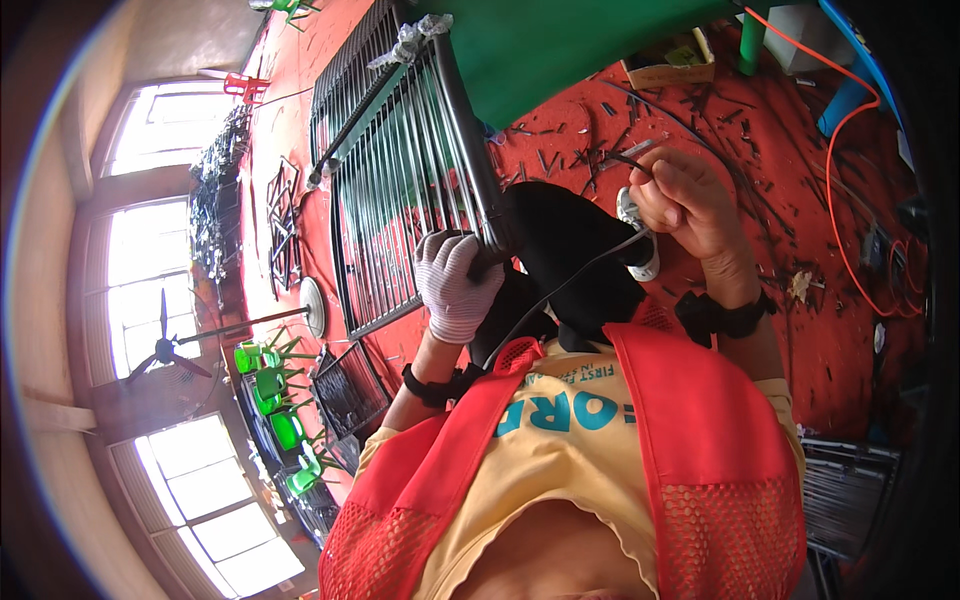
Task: The person sits on the floor and weaves black cord through the slats of a metal chair frame. They repeatedly pull the cord through the gaps, tighten it, and adjust the frame orientation to continue the weaving process.
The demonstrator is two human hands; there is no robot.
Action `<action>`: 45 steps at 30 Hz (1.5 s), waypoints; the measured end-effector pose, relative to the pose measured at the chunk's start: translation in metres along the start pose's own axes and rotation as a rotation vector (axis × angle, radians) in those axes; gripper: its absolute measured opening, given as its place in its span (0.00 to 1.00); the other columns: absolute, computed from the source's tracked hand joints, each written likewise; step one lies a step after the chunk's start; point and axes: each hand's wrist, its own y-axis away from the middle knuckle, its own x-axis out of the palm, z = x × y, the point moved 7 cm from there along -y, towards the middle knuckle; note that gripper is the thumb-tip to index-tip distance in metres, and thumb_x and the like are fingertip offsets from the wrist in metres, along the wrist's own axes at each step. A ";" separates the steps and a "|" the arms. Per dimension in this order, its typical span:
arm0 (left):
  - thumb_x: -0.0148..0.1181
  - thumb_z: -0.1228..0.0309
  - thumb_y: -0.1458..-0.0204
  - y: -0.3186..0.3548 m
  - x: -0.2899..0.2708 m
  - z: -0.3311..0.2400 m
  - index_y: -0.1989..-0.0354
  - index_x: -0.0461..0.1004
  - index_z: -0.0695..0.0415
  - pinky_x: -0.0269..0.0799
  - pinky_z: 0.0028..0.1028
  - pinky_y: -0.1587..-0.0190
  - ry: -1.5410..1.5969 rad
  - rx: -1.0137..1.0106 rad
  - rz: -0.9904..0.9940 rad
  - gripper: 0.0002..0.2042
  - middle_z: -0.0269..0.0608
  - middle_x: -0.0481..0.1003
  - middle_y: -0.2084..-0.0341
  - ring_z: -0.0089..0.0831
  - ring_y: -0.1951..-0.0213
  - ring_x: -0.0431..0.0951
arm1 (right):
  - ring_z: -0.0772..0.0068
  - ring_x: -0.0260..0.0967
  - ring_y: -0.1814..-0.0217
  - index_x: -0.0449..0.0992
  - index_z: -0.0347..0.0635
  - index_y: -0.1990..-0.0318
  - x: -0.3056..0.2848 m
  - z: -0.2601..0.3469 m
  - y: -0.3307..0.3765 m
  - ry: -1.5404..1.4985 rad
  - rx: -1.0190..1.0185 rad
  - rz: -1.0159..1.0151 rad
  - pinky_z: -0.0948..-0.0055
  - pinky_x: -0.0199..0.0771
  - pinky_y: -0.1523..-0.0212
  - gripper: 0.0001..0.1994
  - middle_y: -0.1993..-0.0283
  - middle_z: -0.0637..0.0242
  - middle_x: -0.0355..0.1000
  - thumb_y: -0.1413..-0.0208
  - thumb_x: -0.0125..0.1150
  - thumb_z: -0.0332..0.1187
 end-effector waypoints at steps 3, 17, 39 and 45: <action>0.66 0.75 0.75 0.002 -0.014 0.004 0.71 0.68 0.56 0.66 0.39 0.61 0.046 -0.011 -0.051 0.18 0.39 0.70 0.76 0.43 0.67 0.71 | 0.87 0.48 0.85 0.73 0.38 0.61 0.010 -0.007 -0.007 0.001 0.025 0.016 0.83 0.46 0.83 0.12 0.86 0.78 0.56 0.37 0.50 0.38; 0.64 0.81 0.70 -0.010 -0.032 0.011 0.74 0.67 0.58 0.66 0.38 0.63 0.091 -0.121 -0.188 0.14 0.42 0.67 0.75 0.45 0.67 0.69 | 0.87 0.49 0.83 0.73 0.40 0.61 0.038 -0.029 -0.014 0.014 0.146 0.088 0.84 0.47 0.83 0.12 0.84 0.76 0.57 0.37 0.49 0.38; 0.68 0.72 0.68 -0.005 -0.011 0.001 0.72 0.69 0.55 0.64 0.40 0.60 0.131 -0.032 -0.164 0.15 0.37 0.70 0.77 0.41 0.68 0.71 | 0.88 0.50 0.84 0.74 0.39 0.63 0.036 -0.040 -0.011 -0.004 0.201 0.050 0.84 0.47 0.83 0.11 0.84 0.77 0.57 0.37 0.50 0.37; 0.68 0.72 0.68 -0.004 -0.010 0.001 0.71 0.69 0.55 0.64 0.39 0.60 0.115 -0.036 -0.146 0.15 0.37 0.70 0.77 0.41 0.68 0.71 | 0.88 0.50 0.84 0.74 0.38 0.63 0.037 -0.041 -0.011 0.008 0.205 0.041 0.84 0.48 0.83 0.11 0.83 0.76 0.58 0.37 0.51 0.36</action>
